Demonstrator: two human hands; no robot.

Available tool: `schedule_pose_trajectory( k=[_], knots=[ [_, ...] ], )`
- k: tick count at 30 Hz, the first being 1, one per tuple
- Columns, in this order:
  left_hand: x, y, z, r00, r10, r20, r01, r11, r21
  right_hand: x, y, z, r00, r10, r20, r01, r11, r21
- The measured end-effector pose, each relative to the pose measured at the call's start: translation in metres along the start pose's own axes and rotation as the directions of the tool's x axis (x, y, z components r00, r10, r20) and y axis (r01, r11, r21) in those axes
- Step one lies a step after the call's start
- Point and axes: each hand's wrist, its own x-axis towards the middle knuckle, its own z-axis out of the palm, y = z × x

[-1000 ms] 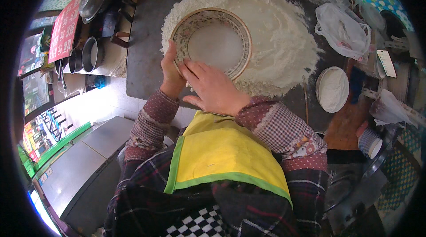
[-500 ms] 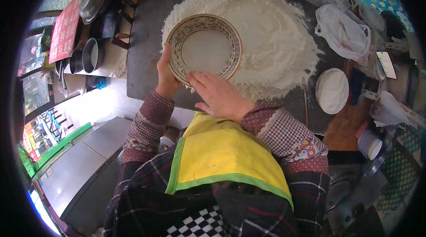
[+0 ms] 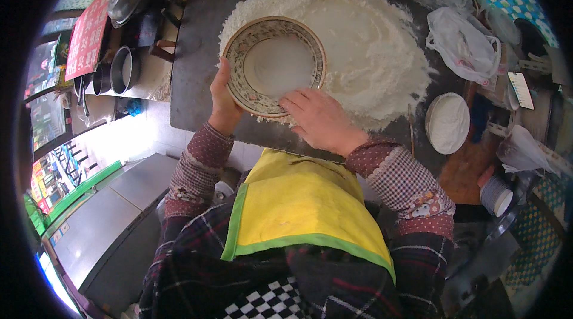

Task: The person presses a bowl into a large mound of dough on a countertop to form a circular indentation, then removes the bowl and smooths the dough surface. They wash their hands at a sink, return to the counter, and place an egg into a steamer basket on a hot plate.

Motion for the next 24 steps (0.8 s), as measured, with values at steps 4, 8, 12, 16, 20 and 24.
schedule_pose_trajectory(
  k=[4,8,12,16,20,24],
  knots=[
    [0.002,-0.004,0.000,0.999,-0.035,0.014,0.036,0.996,-0.085,0.007,0.001,0.008,0.997,-0.066,-0.051,0.071,0.992,0.104],
    [0.002,-0.004,-0.001,0.999,-0.042,0.004,0.043,0.999,-0.027,0.009,0.000,0.010,0.985,-0.124,-0.119,0.147,0.965,0.215],
    [-0.004,-0.003,0.001,0.999,-0.024,0.025,0.024,0.999,-0.021,0.005,0.005,0.000,0.995,-0.100,0.004,0.099,0.990,0.096],
    [-0.004,-0.005,0.006,0.993,-0.088,0.078,0.094,0.993,-0.067,0.011,0.001,0.000,0.991,-0.114,-0.066,0.125,0.969,0.215],
    [-0.004,-0.004,0.006,0.992,-0.102,0.080,0.107,0.993,-0.051,0.011,-0.002,-0.002,0.993,-0.119,-0.021,0.120,0.960,0.251],
    [-0.005,-0.006,0.006,0.992,-0.097,0.076,0.104,0.990,-0.095,0.007,0.000,-0.004,0.990,-0.143,-0.004,0.141,0.971,0.191]
  ],
)
